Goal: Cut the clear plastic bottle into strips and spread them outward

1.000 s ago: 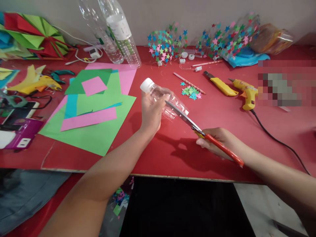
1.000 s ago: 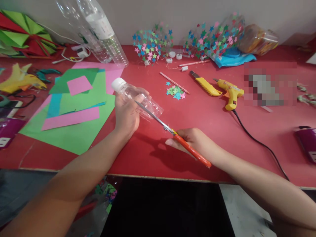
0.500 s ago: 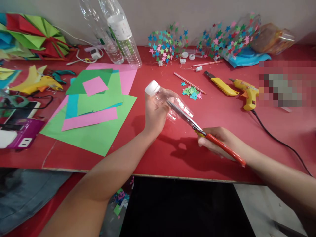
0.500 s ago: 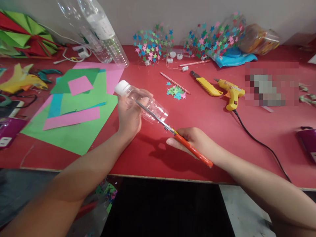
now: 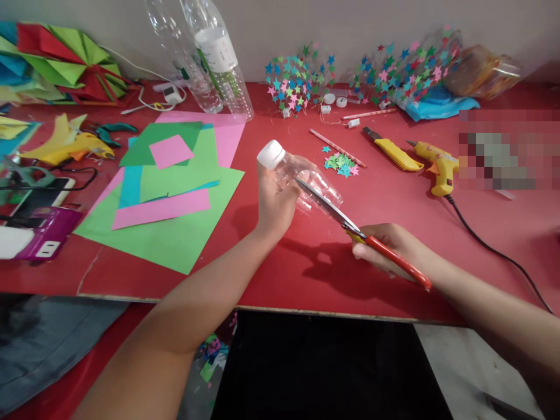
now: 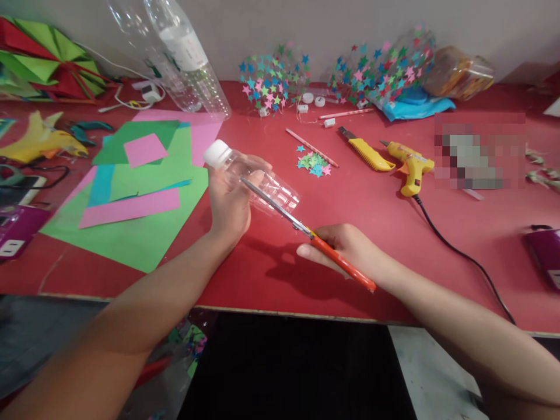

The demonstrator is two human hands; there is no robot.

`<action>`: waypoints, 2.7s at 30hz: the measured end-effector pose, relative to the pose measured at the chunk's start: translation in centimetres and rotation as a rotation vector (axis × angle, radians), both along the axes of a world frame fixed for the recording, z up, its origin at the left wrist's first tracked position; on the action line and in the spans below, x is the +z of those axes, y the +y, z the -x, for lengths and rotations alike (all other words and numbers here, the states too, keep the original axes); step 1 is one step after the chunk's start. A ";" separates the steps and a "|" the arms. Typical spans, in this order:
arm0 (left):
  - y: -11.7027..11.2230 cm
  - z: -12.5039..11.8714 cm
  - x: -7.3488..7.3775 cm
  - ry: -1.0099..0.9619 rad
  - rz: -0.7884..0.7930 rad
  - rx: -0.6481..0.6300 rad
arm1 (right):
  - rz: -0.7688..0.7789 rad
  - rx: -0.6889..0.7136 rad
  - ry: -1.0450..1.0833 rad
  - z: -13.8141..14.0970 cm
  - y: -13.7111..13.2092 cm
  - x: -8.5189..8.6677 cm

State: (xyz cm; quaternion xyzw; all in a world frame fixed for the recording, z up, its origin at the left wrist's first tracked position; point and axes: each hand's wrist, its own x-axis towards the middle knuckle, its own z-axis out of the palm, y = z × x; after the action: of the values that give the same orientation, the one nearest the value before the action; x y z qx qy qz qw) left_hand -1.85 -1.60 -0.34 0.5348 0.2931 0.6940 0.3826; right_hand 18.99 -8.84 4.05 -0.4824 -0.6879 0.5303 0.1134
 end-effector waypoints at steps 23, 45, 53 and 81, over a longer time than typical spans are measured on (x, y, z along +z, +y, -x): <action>0.1 0.1 -0.4 0.098 -0.038 -0.001 | -0.032 0.000 -0.011 0.0 0.1 -0.1; -0.4 -0.5 -0.1 0.106 0.051 -0.048 | -0.009 -0.040 -0.099 0.0 0.2 0.3; 0.2 -0.4 -0.6 0.044 0.158 -0.062 | 0.141 -0.040 -0.036 -0.3 0.6 0.5; -1.3 -1.1 -0.6 -0.148 0.587 -0.583 | -0.631 -0.301 -0.227 -0.2 2.6 -3.2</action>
State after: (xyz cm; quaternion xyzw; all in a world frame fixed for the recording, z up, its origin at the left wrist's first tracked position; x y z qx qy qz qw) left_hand -0.74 -2.94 -0.90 0.4121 0.2865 0.4801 0.7194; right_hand 19.18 -6.24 0.88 -0.5753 -0.7472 0.2123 0.2564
